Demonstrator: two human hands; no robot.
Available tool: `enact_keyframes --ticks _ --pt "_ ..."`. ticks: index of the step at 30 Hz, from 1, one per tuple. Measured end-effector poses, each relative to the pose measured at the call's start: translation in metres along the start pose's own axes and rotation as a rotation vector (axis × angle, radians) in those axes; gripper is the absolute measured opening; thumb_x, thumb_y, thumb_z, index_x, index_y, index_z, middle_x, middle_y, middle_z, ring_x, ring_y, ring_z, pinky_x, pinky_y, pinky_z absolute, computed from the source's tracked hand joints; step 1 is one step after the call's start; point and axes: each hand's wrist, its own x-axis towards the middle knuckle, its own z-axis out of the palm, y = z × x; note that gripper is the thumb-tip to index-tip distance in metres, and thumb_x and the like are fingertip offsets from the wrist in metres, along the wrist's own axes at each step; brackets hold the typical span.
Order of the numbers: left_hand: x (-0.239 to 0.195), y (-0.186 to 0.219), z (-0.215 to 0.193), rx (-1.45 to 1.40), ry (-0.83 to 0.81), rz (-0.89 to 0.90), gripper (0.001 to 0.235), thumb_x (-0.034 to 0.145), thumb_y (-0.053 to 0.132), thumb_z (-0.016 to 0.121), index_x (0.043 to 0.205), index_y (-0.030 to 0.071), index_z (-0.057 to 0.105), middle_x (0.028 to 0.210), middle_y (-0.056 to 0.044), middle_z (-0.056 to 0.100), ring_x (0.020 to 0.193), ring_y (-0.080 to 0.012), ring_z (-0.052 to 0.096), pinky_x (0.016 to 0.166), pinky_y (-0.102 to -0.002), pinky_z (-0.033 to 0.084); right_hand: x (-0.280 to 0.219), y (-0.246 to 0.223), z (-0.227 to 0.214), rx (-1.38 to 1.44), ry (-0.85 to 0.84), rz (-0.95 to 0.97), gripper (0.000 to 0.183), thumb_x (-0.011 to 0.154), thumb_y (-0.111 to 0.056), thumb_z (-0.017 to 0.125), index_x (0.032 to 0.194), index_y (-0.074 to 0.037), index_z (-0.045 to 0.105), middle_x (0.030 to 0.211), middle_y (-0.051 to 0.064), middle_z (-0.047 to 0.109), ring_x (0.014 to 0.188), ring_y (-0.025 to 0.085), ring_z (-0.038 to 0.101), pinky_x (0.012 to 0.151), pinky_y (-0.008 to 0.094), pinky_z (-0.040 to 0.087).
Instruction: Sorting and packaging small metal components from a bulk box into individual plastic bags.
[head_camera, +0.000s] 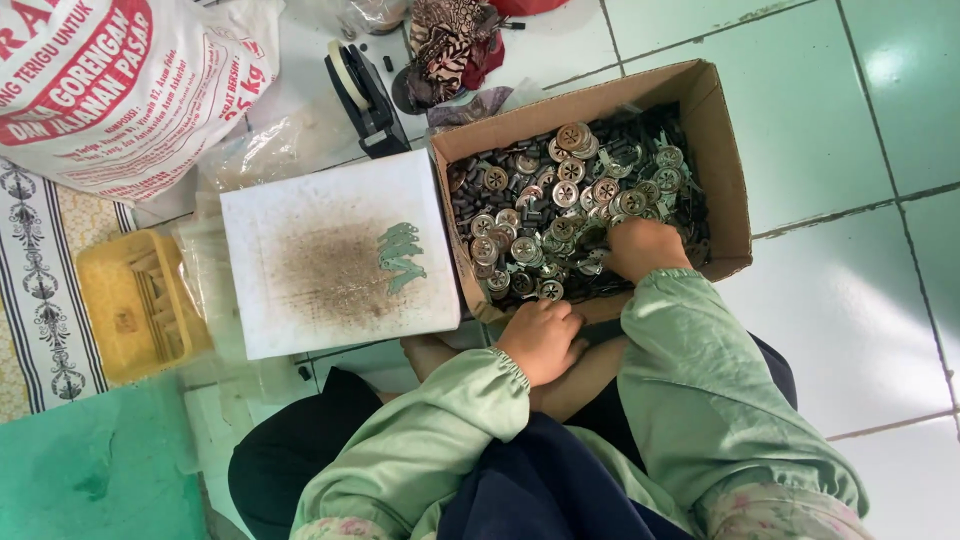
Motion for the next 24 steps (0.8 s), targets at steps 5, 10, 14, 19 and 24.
enact_keyframes --ticks 5,10,14,19,24 --pt "0.002 0.001 -0.012 -0.024 -0.025 -0.011 0.037 0.095 0.043 0.053 0.104 0.009 0.067 0.098 -0.011 0.063 0.096 -0.0347 0.065 0.078 -0.048 0.054 0.011 0.002 0.004 0.047 0.005 0.022 0.039 0.089 -0.044 0.072 0.091 -0.005 0.078 0.081 0.015 0.070 0.076 0.031 0.073 0.064 0.046 0.063" --pt "0.009 -0.013 -0.008 -0.082 -0.021 -0.017 0.041 0.096 0.046 0.050 0.101 0.009 0.067 0.095 -0.011 0.062 0.092 -0.0363 0.066 0.075 -0.050 0.054 0.007 -0.002 -0.005 0.064 -0.016 0.016 0.039 0.090 -0.044 0.071 0.089 -0.006 0.079 0.079 0.015 0.071 0.074 0.031 0.074 0.064 0.046 0.064" --pt "0.012 -0.022 0.003 -0.107 -0.102 -0.117 0.050 0.098 0.050 0.047 0.130 0.013 0.056 0.117 -0.014 0.062 0.110 -0.0402 0.064 0.088 -0.055 0.053 0.004 -0.004 -0.007 0.188 -0.046 0.052 0.032 0.092 -0.033 0.068 0.099 -0.003 0.077 0.091 0.019 0.072 0.088 0.036 0.073 0.073 0.049 0.063" --pt "0.000 -0.015 -0.004 -0.031 -0.008 -0.069 0.050 0.099 0.042 0.051 0.142 0.015 0.046 0.123 -0.013 0.057 0.121 -0.0388 0.059 0.099 -0.053 0.049 -0.002 0.002 -0.011 0.203 -0.049 0.109 0.028 0.094 -0.030 0.064 0.106 -0.008 0.075 0.097 0.014 0.072 0.093 0.032 0.073 0.078 0.045 0.063" --pt "-0.023 -0.024 -0.010 -0.049 0.334 0.006 0.034 0.100 0.031 0.057 0.127 0.010 0.059 0.126 -0.013 0.055 0.123 -0.0360 0.058 0.101 -0.049 0.049 -0.022 -0.008 -0.035 0.328 0.085 0.088 0.027 0.101 -0.018 0.059 0.119 -0.003 0.072 0.105 0.019 0.071 0.098 0.036 0.072 0.084 0.049 0.063"
